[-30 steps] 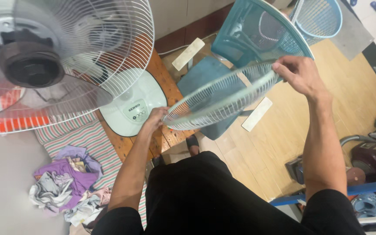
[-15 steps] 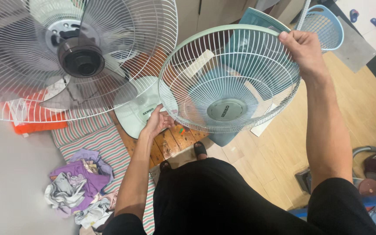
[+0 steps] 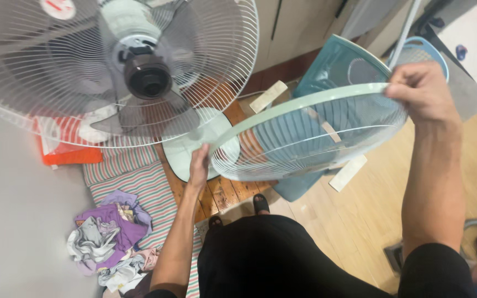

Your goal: The person reassembles a pedestal electric fan on a small wooden table. They attach the translucent fan blades onto the motor shaft, thread and tighten the black retaining cap by hand, then position the front wire grille guard over the blades and secure it, finishing with the fully assembled fan standing on the table.

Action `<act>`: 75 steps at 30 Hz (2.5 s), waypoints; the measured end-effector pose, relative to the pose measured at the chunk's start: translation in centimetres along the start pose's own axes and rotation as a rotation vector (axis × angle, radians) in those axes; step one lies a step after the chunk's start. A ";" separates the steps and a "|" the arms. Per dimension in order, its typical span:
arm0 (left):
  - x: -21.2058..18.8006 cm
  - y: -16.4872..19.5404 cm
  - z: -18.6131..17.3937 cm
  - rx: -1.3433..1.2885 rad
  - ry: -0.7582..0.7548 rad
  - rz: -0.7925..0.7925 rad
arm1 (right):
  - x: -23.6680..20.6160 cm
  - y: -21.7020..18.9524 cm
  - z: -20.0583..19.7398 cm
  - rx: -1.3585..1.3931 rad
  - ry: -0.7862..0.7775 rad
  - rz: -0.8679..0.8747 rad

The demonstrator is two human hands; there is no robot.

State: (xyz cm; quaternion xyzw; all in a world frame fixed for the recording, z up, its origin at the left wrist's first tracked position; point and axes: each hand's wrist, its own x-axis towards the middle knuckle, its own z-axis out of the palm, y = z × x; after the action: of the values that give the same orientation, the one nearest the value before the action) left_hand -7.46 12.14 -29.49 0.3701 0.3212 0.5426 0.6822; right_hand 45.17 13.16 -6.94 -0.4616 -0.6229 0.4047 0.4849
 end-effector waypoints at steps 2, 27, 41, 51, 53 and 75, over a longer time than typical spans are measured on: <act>-1.5 1.1 -0.2 -0.095 0.038 0.035 | 0.8 0.8 -0.2 0.250 0.019 -0.081; -10.7 30.7 1.6 0.389 0.384 0.917 | 6.9 -1.3 28.6 0.829 0.218 -0.268; -8.5 32.6 -2.9 0.441 0.440 0.921 | 6.9 -3.1 33.1 0.686 0.310 -0.375; -7.2 26.1 -7.6 0.411 0.475 0.856 | 4.8 2.9 34.9 0.647 0.280 -0.327; -7.3 23.9 -9.1 0.413 0.472 0.855 | 3.9 5.1 35.7 0.653 0.283 -0.327; -4.0 11.6 -15.4 0.442 0.448 0.781 | 2.9 18.9 34.9 0.588 0.308 -0.316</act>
State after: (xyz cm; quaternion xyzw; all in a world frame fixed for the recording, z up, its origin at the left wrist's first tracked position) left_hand -27.06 12.21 -27.43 0.4727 0.4047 0.7426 0.2478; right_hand 14.20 18.65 -31.27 -0.2560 -0.4631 0.4123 0.7416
